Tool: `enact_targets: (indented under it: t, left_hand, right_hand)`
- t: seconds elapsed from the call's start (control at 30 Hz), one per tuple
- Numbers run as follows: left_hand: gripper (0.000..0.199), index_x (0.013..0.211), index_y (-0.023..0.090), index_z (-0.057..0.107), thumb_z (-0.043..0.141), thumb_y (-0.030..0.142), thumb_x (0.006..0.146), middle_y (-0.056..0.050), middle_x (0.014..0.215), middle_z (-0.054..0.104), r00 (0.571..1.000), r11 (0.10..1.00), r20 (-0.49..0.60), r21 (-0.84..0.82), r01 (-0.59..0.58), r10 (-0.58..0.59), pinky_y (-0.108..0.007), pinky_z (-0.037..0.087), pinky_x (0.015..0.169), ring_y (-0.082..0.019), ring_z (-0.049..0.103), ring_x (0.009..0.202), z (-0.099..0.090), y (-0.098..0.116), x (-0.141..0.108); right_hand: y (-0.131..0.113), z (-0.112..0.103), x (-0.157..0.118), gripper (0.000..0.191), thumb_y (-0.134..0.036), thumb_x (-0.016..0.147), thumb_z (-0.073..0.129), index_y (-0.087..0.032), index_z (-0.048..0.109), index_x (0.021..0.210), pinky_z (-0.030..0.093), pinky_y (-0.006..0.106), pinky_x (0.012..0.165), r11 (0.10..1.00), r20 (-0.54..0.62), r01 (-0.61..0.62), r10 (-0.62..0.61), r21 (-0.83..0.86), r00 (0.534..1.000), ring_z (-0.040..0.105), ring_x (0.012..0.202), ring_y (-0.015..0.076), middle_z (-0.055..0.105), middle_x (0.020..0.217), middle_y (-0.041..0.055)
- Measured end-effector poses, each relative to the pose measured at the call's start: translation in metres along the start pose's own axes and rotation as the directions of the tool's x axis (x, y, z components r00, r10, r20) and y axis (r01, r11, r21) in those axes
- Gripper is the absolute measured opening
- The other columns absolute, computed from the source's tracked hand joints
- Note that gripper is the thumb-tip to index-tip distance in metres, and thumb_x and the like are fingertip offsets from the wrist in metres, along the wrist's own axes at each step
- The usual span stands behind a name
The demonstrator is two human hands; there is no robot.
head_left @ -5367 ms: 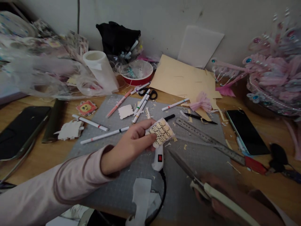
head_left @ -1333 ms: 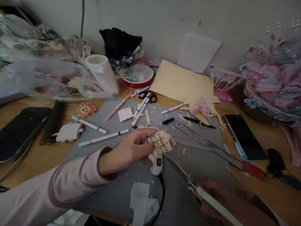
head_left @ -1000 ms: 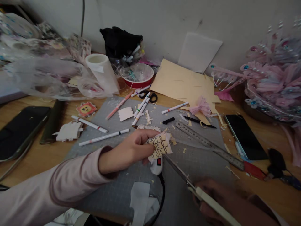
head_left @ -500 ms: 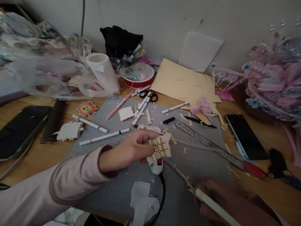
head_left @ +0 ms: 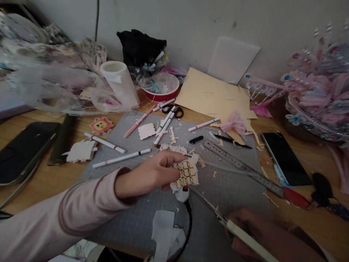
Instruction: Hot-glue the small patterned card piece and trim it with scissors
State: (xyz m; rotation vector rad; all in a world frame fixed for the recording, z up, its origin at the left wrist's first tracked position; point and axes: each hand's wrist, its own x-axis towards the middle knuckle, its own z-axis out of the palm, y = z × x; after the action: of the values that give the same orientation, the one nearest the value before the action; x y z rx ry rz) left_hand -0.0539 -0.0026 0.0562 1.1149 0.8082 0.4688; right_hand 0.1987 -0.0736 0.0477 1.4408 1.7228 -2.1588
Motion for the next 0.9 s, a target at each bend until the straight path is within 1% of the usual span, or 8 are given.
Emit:
enact_targets:
  t: [0.13,0.2,0.3,0.4,0.5,0.63,0.73,0.9]
  left_hand:
    - [0.023,0.084,0.011,0.067,0.051,0.015,0.068,0.003,0.054,0.052,1.000,1.000,-0.001,0.023,0.004,-0.004,-0.014,0.029,0.036,-0.004,0.035,0.039,0.000,-0.001,0.000]
    - [0.022,0.083,0.011,0.067,0.051,0.016,0.068,0.003,0.054,0.052,1.000,0.999,0.003,0.044,-0.004,0.004,-0.014,0.029,0.036,-0.004,0.036,0.039,-0.001,-0.001,0.000]
    - [0.023,0.083,0.011,0.066,0.050,0.016,0.068,0.003,0.054,0.051,1.000,0.998,0.003,0.061,-0.014,0.014,-0.014,0.029,0.035,-0.004,0.035,0.039,-0.001,-0.002,0.000]
    - [0.023,0.083,0.011,0.066,0.050,0.017,0.068,0.003,0.054,0.051,1.000,0.998,0.004,0.054,-0.015,0.015,-0.014,0.028,0.034,-0.004,0.034,0.039,-0.002,-0.002,0.000]
    - [0.022,0.082,0.011,0.066,0.051,0.018,0.067,0.002,0.056,0.054,0.999,0.999,0.027,0.029,-0.018,0.018,-0.014,0.028,0.035,-0.004,0.036,0.039,-0.003,-0.003,0.001]
    - [0.027,0.090,0.013,0.068,0.052,0.017,0.068,0.001,0.060,0.058,0.998,1.000,0.055,-0.007,-0.012,0.013,-0.015,0.030,0.036,-0.004,0.037,0.040,-0.005,-0.004,0.003]
    - [0.029,0.093,0.013,0.067,0.053,0.017,0.068,0.001,0.059,0.058,0.999,1.000,0.045,0.001,-0.021,0.021,-0.015,0.031,0.036,-0.004,0.037,0.040,-0.005,-0.005,0.003]
    - [0.024,0.087,0.011,0.067,0.053,0.016,0.067,0.002,0.059,0.055,0.999,0.999,0.016,0.011,-0.038,0.038,-0.014,0.032,0.037,-0.004,0.038,0.041,-0.002,-0.005,0.001]
  right_hand:
    - [0.003,0.000,-0.001,0.030,-0.047,0.075,0.054,-0.017,0.053,0.074,0.030,0.016,0.039,0.999,0.000,-0.013,0.013,0.033,1.000,0.037,0.045,0.0059,0.043,0.055,-0.0050]
    - [0.005,0.001,-0.002,0.031,-0.047,0.073,0.056,-0.017,0.052,0.075,0.032,0.016,0.040,1.000,-0.010,-0.019,0.019,0.005,1.000,0.038,0.047,0.0062,0.045,0.058,-0.0040]
    - [0.005,0.001,-0.002,0.031,-0.048,0.075,0.055,-0.017,0.052,0.076,0.032,0.016,0.040,1.000,-0.018,-0.017,0.016,-0.014,1.000,0.039,0.047,0.0056,0.046,0.062,-0.0031]
    - [0.004,0.001,-0.002,0.031,-0.048,0.076,0.053,-0.017,0.053,0.077,0.030,0.015,0.037,1.000,-0.003,-0.022,0.022,0.009,1.000,0.037,0.044,0.0046,0.045,0.059,-0.0043]
    - [0.003,0.002,-0.001,0.032,-0.049,0.075,0.055,-0.017,0.051,0.075,0.030,0.015,0.038,1.000,-0.023,-0.027,0.027,-0.011,0.999,0.036,0.045,0.0045,0.044,0.059,-0.0045]
    - [0.004,0.002,0.000,0.032,-0.048,0.073,0.058,-0.018,0.047,0.072,0.030,0.017,0.039,0.999,-0.048,-0.030,0.028,-0.041,0.998,0.036,0.043,0.0046,0.044,0.056,-0.0058]
    - [0.008,0.002,0.000,0.031,-0.048,0.074,0.056,-0.019,0.046,0.076,0.030,0.017,0.038,0.998,-0.049,-0.063,0.062,-0.025,0.997,0.035,0.041,0.0048,0.045,0.056,-0.0059]
    - [0.011,0.000,-0.002,0.034,-0.053,0.074,0.055,-0.020,0.044,0.078,0.029,0.017,0.038,0.999,-0.012,-0.047,0.047,-0.015,0.999,0.033,0.043,0.0058,0.040,0.055,-0.0070]
